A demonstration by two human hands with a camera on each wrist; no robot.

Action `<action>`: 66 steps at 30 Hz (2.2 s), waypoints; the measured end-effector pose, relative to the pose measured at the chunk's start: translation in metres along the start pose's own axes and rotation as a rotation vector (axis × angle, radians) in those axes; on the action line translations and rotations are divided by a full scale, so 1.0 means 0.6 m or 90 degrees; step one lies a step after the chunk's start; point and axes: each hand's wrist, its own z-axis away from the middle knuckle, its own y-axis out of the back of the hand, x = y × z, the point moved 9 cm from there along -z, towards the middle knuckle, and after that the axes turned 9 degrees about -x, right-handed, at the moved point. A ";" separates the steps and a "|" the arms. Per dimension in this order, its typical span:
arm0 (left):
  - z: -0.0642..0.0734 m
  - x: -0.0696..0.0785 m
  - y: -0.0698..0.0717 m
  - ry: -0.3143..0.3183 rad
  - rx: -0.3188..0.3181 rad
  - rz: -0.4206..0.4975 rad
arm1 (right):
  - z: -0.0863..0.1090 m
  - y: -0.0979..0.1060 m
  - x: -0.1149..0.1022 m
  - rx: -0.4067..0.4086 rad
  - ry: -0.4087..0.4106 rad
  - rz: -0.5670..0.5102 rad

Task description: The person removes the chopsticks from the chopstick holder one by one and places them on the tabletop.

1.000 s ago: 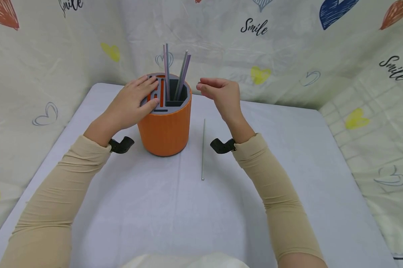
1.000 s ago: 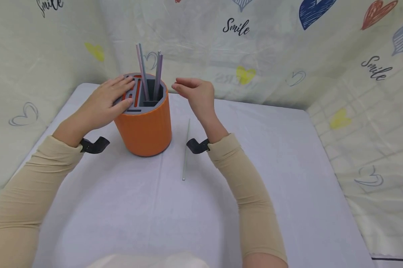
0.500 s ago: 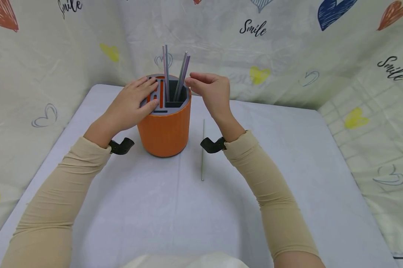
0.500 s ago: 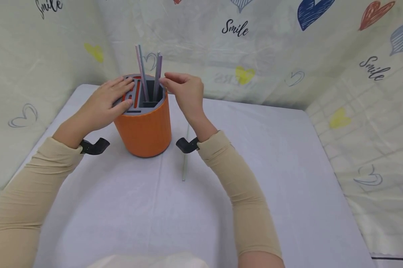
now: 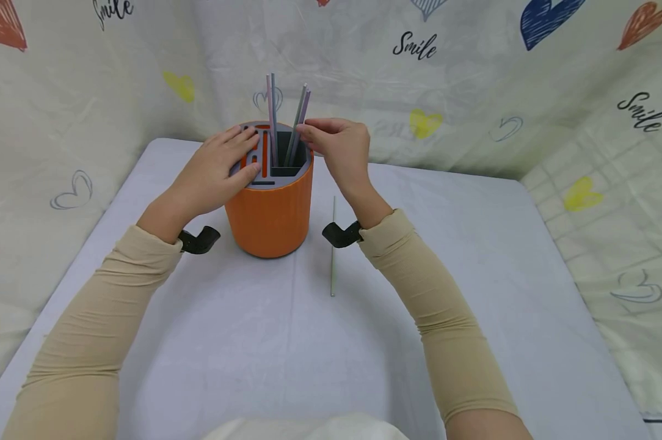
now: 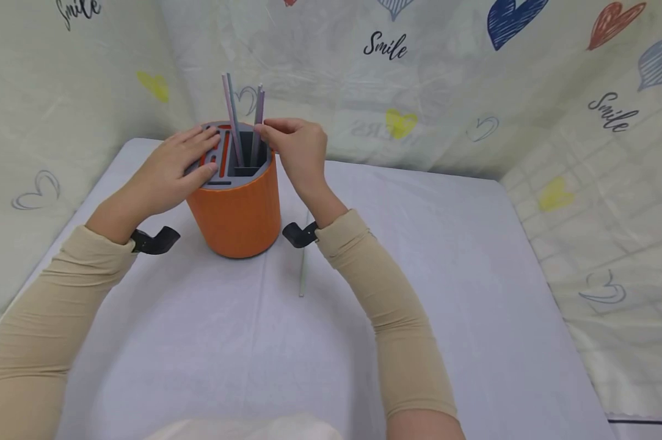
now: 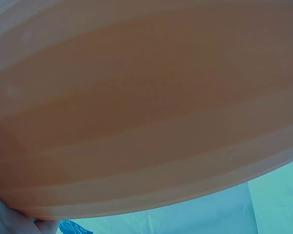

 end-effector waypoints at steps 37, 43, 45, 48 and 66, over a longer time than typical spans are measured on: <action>0.001 -0.004 0.001 -0.011 0.009 0.018 | 0.067 0.023 -0.197 0.038 0.185 -0.050; 0.002 -0.003 0.000 -0.009 0.004 0.012 | 0.084 0.036 -0.228 0.052 0.283 -0.122; 0.001 -0.003 0.000 -0.007 0.005 0.011 | 0.090 0.041 -0.237 0.058 0.300 -0.150; 0.001 -0.003 0.000 -0.005 0.003 0.011 | 0.102 0.051 -0.255 0.069 0.338 -0.161; 0.003 0.004 0.002 -0.013 -0.002 0.015 | 0.059 0.159 -0.099 0.005 -0.022 -0.168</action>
